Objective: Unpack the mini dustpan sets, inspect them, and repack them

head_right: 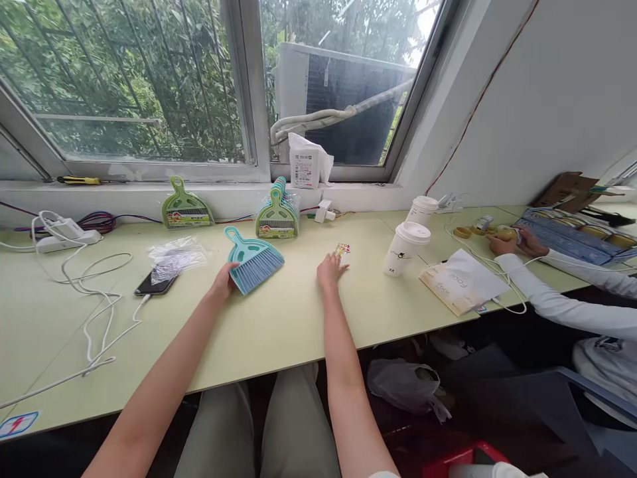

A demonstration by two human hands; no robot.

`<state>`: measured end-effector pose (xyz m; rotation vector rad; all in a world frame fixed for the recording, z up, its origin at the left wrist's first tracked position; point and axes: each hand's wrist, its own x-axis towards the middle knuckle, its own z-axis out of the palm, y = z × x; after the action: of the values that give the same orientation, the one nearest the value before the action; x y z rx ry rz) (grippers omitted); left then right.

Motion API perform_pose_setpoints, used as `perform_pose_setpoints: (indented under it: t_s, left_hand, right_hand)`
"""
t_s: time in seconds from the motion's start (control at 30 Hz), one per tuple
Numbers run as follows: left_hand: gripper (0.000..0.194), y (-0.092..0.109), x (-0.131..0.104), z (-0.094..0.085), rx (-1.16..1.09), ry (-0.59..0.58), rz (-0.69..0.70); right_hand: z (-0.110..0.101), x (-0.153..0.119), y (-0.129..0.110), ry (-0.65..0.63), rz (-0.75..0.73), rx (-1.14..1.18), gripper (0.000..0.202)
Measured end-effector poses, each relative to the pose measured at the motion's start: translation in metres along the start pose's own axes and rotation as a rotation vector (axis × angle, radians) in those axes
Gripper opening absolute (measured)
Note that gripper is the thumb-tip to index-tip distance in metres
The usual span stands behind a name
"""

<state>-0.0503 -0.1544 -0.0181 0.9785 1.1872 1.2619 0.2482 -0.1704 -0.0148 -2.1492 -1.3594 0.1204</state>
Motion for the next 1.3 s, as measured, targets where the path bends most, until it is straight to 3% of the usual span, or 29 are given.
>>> perform_pose_setpoints:
  t_s: [0.13, 0.23, 0.33, 0.47, 0.6, 0.8, 0.97, 1.1, 1.3]
  left_hand:
    - [0.026, 0.005, 0.005, -0.012, -0.098, 0.103, -0.061]
    - [0.024, 0.006, 0.005, -0.014, -0.112, 0.105, -0.069]
    - [0.024, 0.005, 0.004, -0.014, -0.101, 0.100, -0.064]
    - [0.027, 0.005, 0.004, -0.013, -0.129, 0.074, -0.058]
    - [0.029, 0.006, 0.005, -0.014, -0.147, 0.081, -0.065]
    - [0.030, 0.003, 0.008, -0.017, -0.148, 0.091, -0.053]
    - [0.031, 0.003, 0.007, -0.017, -0.131, 0.103, -0.044]
    - [0.031, 0.004, 0.006, -0.017, -0.185, 0.093, -0.065]
    - [0.033, -0.002, -0.002, -0.001, -0.321, 0.016, -0.102]
  right_hand:
    - [0.007, -0.006, -0.004, -0.168, -0.270, 0.014, 0.047]
    - [0.011, -0.015, -0.020, -0.097, -0.426, 0.002, 0.045]
    - [0.016, -0.019, -0.027, 0.036, -0.336, -0.052, 0.047]
    - [0.019, -0.013, -0.018, -0.123, -0.199, -0.028, 0.042]
    - [0.015, -0.014, -0.017, -0.205, -0.383, 0.039, 0.044]
    - [0.019, -0.036, -0.041, -0.071, -0.424, 0.046, 0.036]
    - [0.030, -0.045, -0.051, -0.273, -0.458, 0.031, 0.026]
    - [0.032, -0.042, -0.048, -0.295, -0.370, 0.200, 0.030]
    - [0.015, -0.036, -0.055, -0.174, -0.257, 0.658, 0.034]
